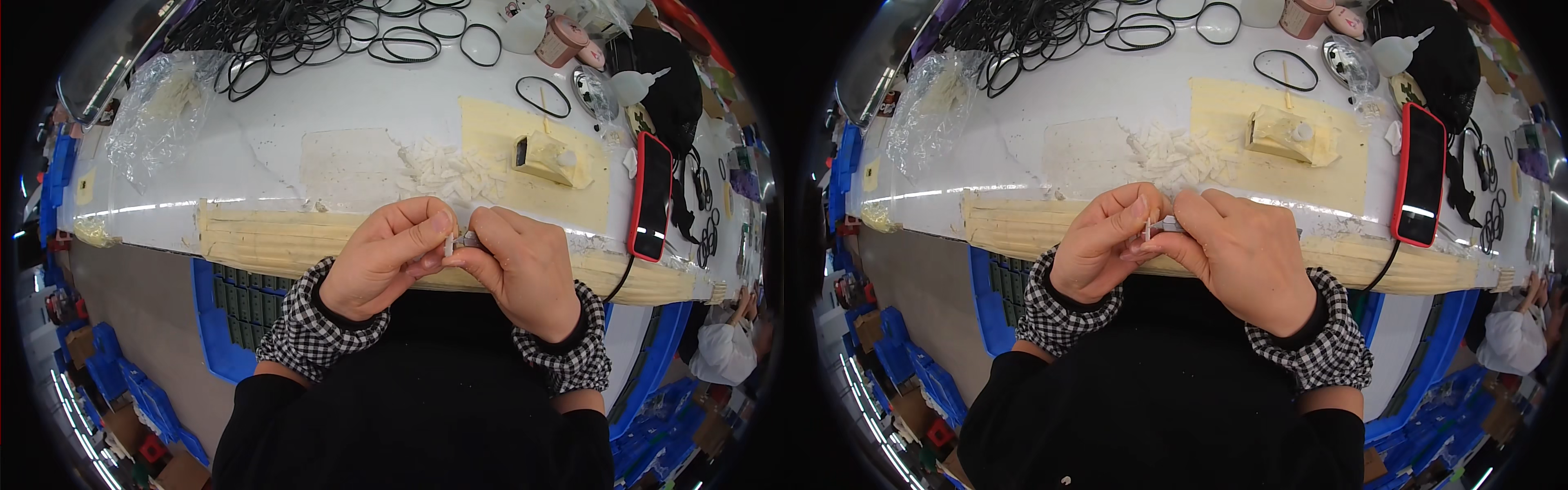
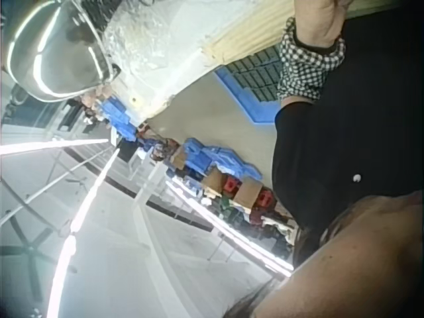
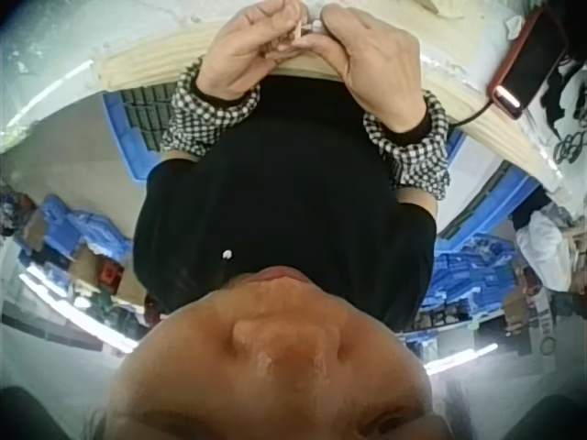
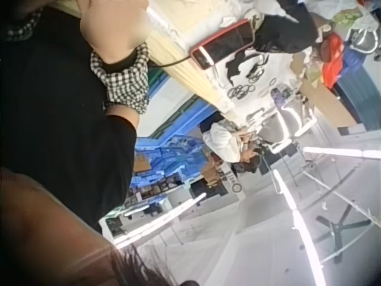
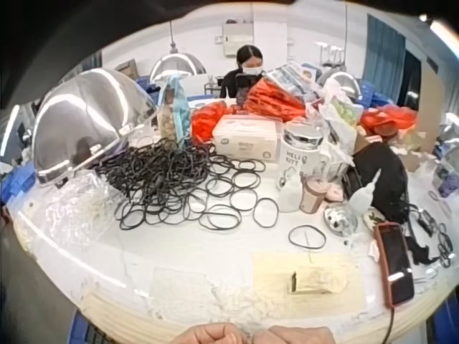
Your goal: Assembling small components at a workbench.
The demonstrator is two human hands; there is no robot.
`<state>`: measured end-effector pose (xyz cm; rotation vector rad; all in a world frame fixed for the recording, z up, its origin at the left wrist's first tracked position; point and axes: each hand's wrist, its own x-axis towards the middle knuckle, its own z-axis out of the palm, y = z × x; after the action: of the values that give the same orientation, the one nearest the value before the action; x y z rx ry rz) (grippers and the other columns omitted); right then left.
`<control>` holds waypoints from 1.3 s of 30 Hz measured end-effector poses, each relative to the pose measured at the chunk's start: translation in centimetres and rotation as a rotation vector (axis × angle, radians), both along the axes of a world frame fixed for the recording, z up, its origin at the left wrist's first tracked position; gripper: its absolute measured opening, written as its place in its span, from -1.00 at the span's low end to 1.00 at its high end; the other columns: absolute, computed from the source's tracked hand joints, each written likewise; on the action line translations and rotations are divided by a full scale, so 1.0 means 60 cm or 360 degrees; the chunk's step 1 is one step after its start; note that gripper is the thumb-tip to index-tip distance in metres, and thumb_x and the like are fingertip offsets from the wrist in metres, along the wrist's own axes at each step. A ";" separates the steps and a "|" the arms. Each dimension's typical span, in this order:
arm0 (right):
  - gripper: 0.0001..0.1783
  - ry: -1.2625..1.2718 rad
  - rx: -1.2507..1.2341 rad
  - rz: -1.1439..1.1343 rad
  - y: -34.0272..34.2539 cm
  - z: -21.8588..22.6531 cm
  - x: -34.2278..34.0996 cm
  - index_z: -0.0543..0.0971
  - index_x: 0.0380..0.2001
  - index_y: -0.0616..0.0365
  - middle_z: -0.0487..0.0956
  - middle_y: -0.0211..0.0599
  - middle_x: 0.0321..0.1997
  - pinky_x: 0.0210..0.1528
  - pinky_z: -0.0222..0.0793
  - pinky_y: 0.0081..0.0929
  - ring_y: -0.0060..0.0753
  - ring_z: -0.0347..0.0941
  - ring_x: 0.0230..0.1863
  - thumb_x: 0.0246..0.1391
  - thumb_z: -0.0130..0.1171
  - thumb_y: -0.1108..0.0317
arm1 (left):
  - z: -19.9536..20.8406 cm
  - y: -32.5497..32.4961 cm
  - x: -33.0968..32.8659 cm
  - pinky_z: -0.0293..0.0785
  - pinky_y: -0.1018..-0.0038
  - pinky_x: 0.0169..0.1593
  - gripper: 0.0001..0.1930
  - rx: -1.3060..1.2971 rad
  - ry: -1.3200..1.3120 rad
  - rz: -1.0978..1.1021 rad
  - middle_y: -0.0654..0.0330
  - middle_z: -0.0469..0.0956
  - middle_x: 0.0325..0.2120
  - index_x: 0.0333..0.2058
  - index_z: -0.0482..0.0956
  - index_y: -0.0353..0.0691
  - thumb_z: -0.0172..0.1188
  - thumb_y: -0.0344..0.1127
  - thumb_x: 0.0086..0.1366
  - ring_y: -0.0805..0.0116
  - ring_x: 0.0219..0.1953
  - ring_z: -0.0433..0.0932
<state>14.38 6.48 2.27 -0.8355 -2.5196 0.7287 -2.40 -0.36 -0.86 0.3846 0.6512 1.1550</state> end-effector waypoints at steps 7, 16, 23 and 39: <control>-0.65 -0.0068 -0.0010 0.0031 0.000 0.000 0.002 0.41 -0.50 0.06 0.38 -0.37 -0.65 -0.60 0.25 -0.38 -0.26 0.39 -0.60 0.01 0.14 0.00 | 0.005 0.001 -0.003 0.14 0.74 -0.44 -0.78 -0.0003 0.0052 -0.0027 0.35 0.30 -0.44 -0.39 0.37 -0.23 0.02 -0.21 0.36 0.70 -0.52 0.17; -0.63 0.0001 0.0041 -0.0003 0.002 -0.003 0.000 0.43 -0.48 0.06 0.38 -0.38 -0.63 -0.61 0.27 -0.41 -0.27 0.40 -0.60 0.00 0.15 -0.02 | 0.011 0.002 -0.003 0.12 0.74 -0.43 -0.77 -0.0009 0.0123 0.0003 0.36 0.28 -0.47 -0.41 0.37 -0.23 0.03 -0.20 0.35 0.69 -0.52 0.15; -0.64 -0.0102 0.0041 0.0051 0.002 -0.001 0.004 0.44 -0.48 0.06 0.39 -0.39 -0.62 -0.60 0.27 -0.41 -0.27 0.40 -0.59 -0.01 0.15 -0.02 | 0.012 0.003 -0.004 0.14 0.74 -0.40 -0.76 0.0005 0.0143 0.0016 0.39 0.28 -0.50 -0.41 0.38 -0.24 0.05 -0.20 0.34 0.70 -0.52 0.17; -0.63 -0.0101 0.0056 0.0020 0.002 0.001 0.004 0.42 -0.49 0.05 0.39 -0.39 -0.60 -0.61 0.27 -0.40 -0.26 0.40 -0.60 -0.01 0.15 -0.03 | 0.002 0.004 -0.004 0.11 0.75 -0.46 -0.82 0.0040 0.0113 0.0025 0.40 0.36 -0.54 -0.35 0.45 -0.23 0.03 -0.25 0.36 0.68 -0.53 0.18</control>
<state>14.60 6.62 2.35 -0.8443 -2.5881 0.6698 -2.66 -0.12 -0.76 0.4441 0.7035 1.1691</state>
